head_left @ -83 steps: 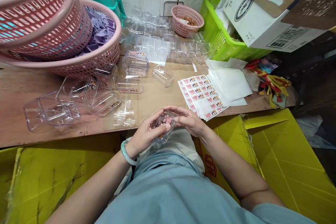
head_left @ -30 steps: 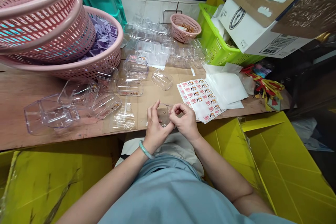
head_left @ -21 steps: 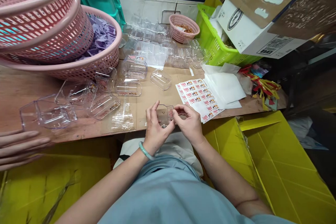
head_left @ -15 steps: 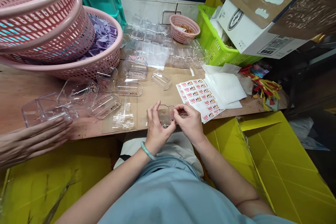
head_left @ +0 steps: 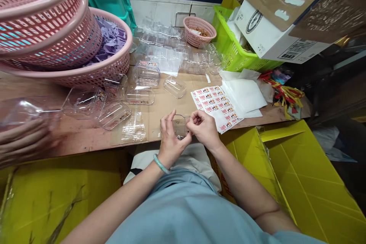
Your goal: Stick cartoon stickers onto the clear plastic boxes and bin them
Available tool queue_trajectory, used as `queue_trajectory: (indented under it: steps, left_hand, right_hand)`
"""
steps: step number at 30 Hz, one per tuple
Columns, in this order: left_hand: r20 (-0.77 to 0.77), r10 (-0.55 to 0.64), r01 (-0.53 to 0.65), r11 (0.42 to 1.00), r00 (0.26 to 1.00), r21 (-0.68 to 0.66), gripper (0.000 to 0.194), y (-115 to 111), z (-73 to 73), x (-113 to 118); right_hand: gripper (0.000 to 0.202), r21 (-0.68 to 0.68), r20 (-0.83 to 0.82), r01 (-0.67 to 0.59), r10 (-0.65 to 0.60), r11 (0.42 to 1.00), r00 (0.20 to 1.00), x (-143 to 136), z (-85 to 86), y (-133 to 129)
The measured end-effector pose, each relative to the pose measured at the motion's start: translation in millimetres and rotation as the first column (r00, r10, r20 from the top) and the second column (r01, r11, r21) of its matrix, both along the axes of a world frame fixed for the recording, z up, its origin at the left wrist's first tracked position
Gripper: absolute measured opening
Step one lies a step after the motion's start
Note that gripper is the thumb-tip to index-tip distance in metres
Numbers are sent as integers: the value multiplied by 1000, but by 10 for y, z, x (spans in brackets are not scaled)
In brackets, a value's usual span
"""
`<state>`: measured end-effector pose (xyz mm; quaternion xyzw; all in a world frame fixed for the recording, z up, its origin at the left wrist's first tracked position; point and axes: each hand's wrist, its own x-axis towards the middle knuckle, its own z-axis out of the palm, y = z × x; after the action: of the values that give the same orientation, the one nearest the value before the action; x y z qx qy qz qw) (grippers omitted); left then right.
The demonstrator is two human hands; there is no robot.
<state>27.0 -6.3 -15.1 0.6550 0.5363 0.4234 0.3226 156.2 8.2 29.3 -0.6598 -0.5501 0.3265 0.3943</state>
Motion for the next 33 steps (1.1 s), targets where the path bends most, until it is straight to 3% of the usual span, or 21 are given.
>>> queue_trajectory:
  steps: [7, 12, 16, 22, 27, 31, 33]
  left_hand:
    - [1, 6, -6, 1000, 1000, -2, 82, -2, -23, -2]
    - [19, 13, -13, 1000, 1000, -12, 80, -6, 8, 2]
    - [17, 9, -9, 1000, 1000, -10, 81, -7, 8, 3]
    - [23, 4, -4, 1000, 1000, 0, 80, -2, -19, -6]
    - [40, -15, 16, 1000, 999, -13, 78, 6, -22, -51]
    - [88, -9, 17, 996, 996, -91, 79, 17, -12, -98]
    - [121, -1, 16, 992, 993, -128, 80, 24, -9, -109]
  right_hand:
    - [8, -60, -253, -68, 50, 996, 966, 45, -86, -28]
    - [11, -18, -443, 1, -9, 1000, 896, 53, -139, -104]
    - [18, 4, -427, 23, -20, 1000, 904, 40, -101, -121]
    - [14, -22, -348, -55, 44, 998, 937, 47, -113, -92]
    - [7, 187, -123, -81, 105, 979, 987, 59, -173, -90]
    - [11, 247, -306, 72, 7, 966, 952, 221, -171, 75]
    - [13, 232, -365, 79, 11, 969, 931, 305, -142, 126]
